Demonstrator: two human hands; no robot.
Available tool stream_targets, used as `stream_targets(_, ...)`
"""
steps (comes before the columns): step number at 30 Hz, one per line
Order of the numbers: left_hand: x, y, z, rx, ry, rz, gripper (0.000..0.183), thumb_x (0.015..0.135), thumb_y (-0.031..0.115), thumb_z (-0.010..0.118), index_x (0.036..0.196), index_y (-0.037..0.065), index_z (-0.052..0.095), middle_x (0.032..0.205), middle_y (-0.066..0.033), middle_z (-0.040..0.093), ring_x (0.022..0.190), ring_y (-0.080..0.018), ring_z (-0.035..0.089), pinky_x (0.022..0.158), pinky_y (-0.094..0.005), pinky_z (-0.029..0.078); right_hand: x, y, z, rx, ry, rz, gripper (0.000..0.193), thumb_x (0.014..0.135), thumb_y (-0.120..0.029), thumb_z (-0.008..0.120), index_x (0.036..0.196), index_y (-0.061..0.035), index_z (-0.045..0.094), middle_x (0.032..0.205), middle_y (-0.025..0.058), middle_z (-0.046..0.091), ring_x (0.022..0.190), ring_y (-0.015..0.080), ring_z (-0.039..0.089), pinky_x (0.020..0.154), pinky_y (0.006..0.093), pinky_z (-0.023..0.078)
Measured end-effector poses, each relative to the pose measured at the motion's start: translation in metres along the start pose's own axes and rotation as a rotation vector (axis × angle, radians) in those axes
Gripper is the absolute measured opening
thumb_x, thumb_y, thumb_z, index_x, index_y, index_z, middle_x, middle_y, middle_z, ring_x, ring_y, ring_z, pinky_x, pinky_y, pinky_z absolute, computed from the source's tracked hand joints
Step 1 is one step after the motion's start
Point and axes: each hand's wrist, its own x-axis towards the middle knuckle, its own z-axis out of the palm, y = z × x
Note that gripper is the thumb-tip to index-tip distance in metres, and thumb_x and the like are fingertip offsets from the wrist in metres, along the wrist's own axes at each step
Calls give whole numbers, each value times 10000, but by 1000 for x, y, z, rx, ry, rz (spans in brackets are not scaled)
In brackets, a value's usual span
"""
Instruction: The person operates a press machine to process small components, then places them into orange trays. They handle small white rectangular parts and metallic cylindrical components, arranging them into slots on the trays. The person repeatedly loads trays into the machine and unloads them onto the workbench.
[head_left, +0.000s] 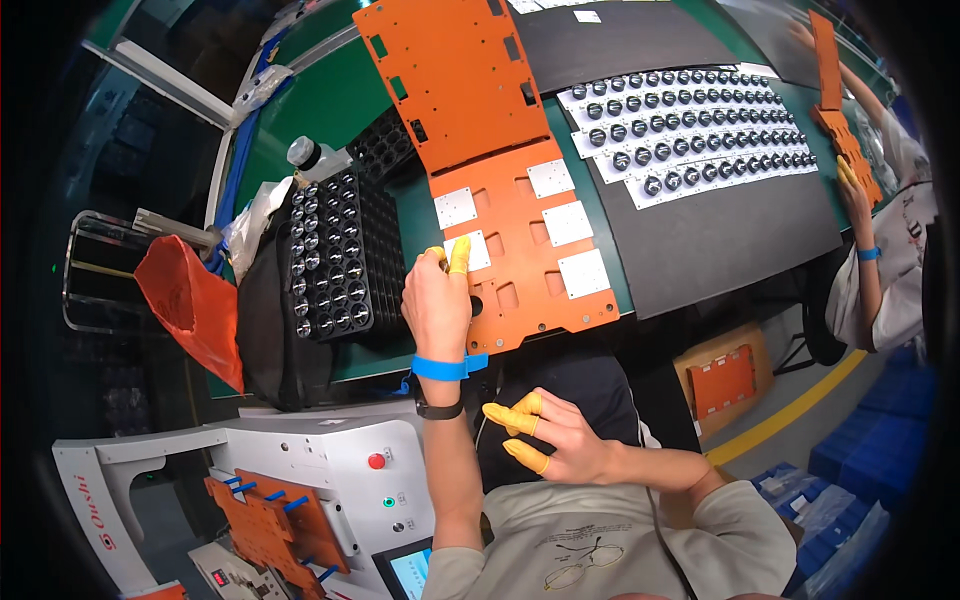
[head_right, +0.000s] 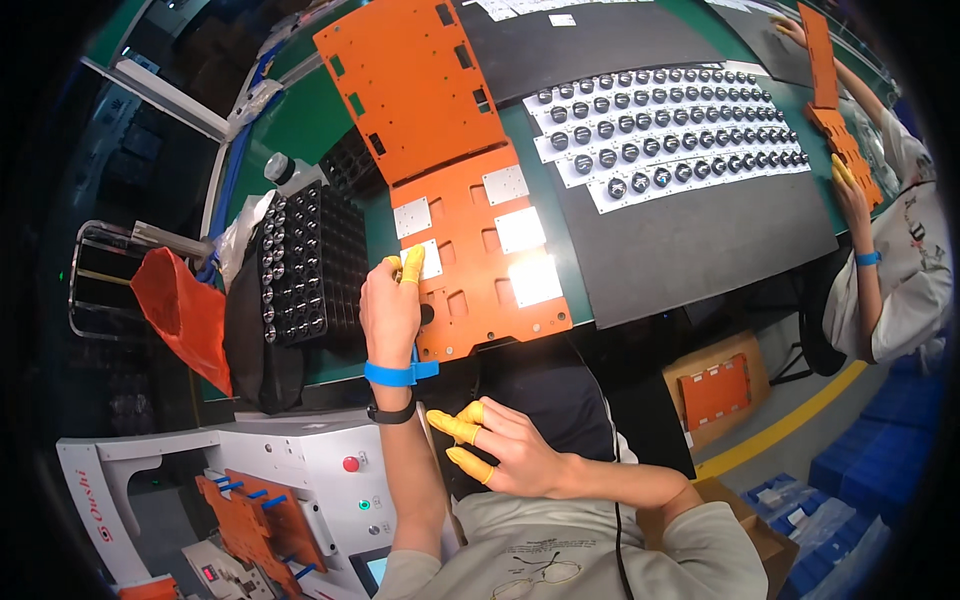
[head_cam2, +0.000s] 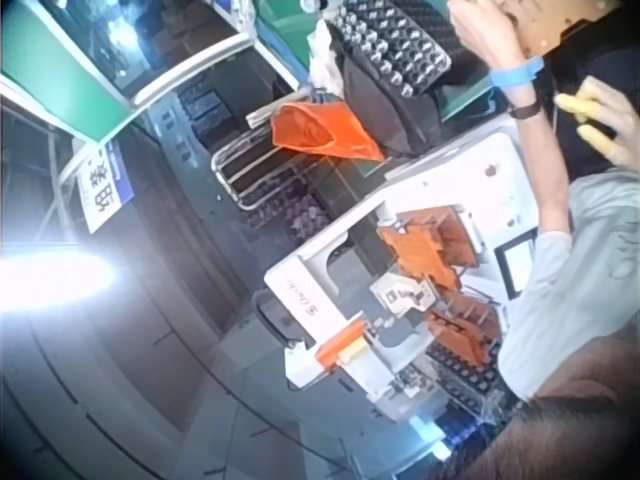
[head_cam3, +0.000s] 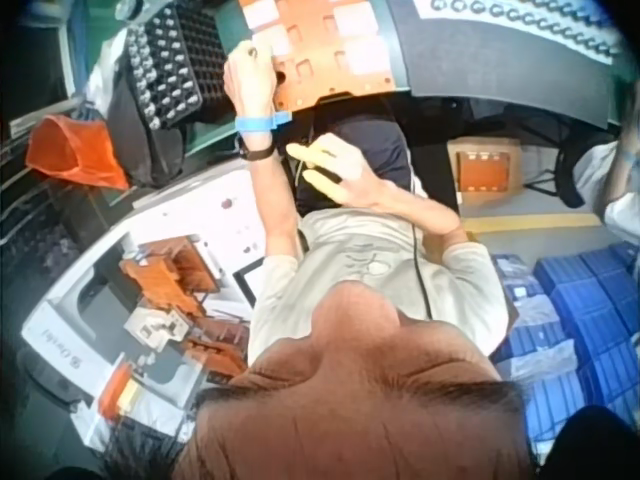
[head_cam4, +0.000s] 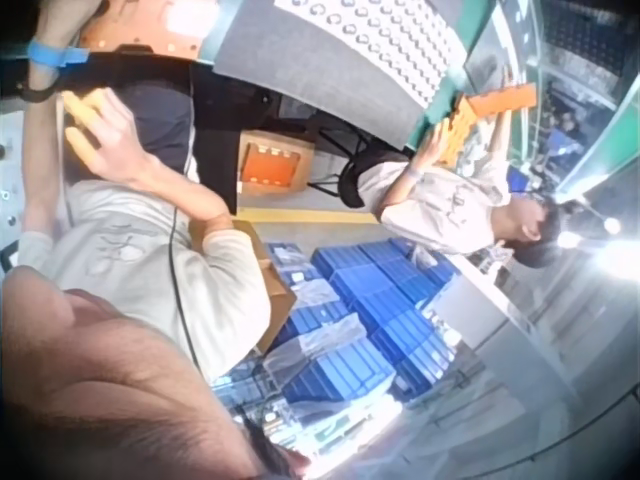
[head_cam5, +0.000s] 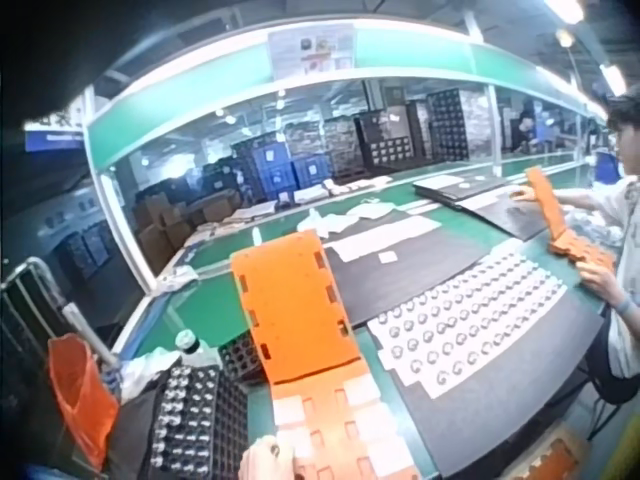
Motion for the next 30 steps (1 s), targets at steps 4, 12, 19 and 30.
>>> stream_targets(4,-4,2,2,-9,39,-10,432,922,391,618,956,-36,675,895,-257,679,870,-443,646,742,-498,504,14,-14,11,2,-61,-158,546,722,-23,759,1245,40,611,849,105,545,714,260,513,622,344,451)
stream_targets(12,-31,-5,13,-92,244,62,609,868,435,681,1210,-38,507,1010,-265,651,952,-452,620,800,-503,493,90,-41,15,-100,-1,-253,325,769,-75,736,1086,-38,679,728,70,545,626,228,525,582,342,428)
stream_targets(19,-88,-37,6,-330,-60,382,333,925,209,600,1186,5,564,1253,-205,565,1154,-403,505,978,-470,404,192,-14,44,-400,125,-219,295,807,-115,724,1058,-20,599,862,121,548,810,284,548,694,396,449)
stream_targets(30,-140,-58,-49,-724,-289,418,456,867,124,720,1268,-8,550,1054,-76,556,938,-162,538,869,-270,427,262,11,70,-746,11,-95,340,706,-303,794,783,11,692,821,195,663,785,355,662,720,440,529)
